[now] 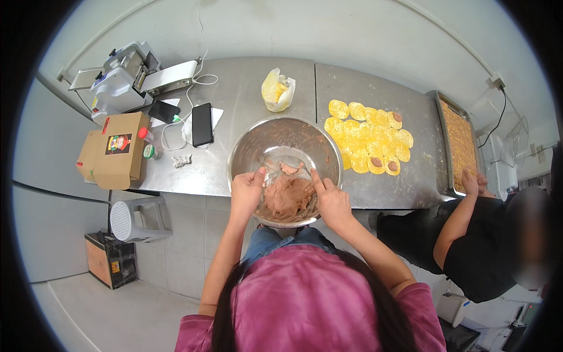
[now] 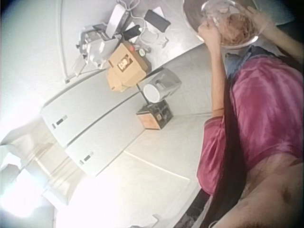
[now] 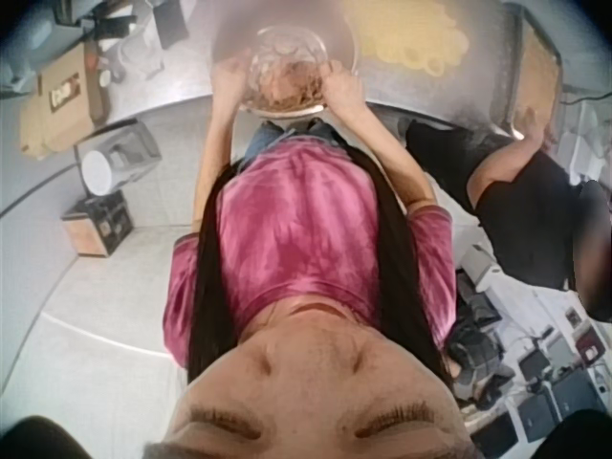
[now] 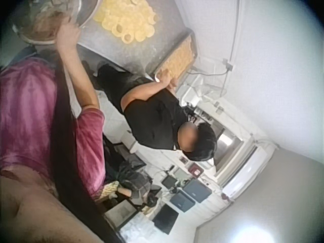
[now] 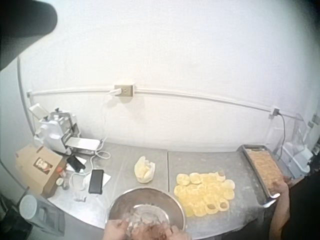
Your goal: The person scoops a brown paste from a metal bowl using a spoon and places it onto yellow dough circles arranged on a stainless steel table. Another person is visible in the background working with a tray of similar items.
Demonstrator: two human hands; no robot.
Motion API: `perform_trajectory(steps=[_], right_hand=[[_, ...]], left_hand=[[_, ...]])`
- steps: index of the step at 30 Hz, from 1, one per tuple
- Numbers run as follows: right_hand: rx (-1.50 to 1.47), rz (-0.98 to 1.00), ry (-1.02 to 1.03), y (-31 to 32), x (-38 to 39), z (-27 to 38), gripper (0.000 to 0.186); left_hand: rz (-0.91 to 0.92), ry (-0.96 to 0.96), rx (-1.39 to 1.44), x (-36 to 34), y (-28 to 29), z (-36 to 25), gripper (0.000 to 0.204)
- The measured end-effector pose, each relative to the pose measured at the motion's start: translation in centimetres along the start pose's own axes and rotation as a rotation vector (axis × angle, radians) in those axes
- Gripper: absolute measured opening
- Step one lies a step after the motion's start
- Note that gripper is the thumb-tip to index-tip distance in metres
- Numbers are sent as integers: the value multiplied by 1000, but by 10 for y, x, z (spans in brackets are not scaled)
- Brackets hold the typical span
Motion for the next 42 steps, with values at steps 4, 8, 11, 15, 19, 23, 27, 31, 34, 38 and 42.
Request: perform_trajectory(steps=[4, 8, 11, 15, 19, 23, 27, 31, 34, 38, 42], right_hand=[[88, -98, 73, 12, 3, 17, 60], [260, -161, 114, 14, 5, 25, 55], [308, -187, 125, 14, 6, 25, 55], [298, -174, 115, 14, 5, 23, 55], [235, -156, 87, 5, 4, 18, 57], [93, -78, 21, -7, 0, 9, 59], [-112, 131, -134, -22, -9, -9, 53], [-515, 210, -276, -33, -15, -19, 37], [-763, 241, -293, -49, -15, -13, 31], [-763, 166, -320, -43, -12, -4, 30], [-495, 174, -338, -35, -1, 2, 35]], left_hand=[[-9, -27, 63, -1, -3, 1, 37], [12, 14, 226, 2, -6, 5, 37], [27, 25, 273, 4, -7, 7, 36], [32, -5, 336, 6, -8, 1, 37], [46, -15, 404, 6, -8, 6, 37], [29, 44, 462, 9, -5, 21, 37], [-17, 78, 472, 10, 4, 31, 37], [-187, -309, -6, 15, 20, -5, 35], [-81, -681, -433, 29, -4, -40, 29], [-29, -771, -638, 38, -24, -50, 26], [-102, -748, -650, 35, -28, -50, 26]])
Point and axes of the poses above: each hand's wrist, its own x-axis away from the middle knuckle, its own y-axis out of the back of the hand, z = x × y, the point moved 9 cm from there along -x, towards the middle knuckle, and after that the axes turned 2 degrees about x, right-handed, at the moved point
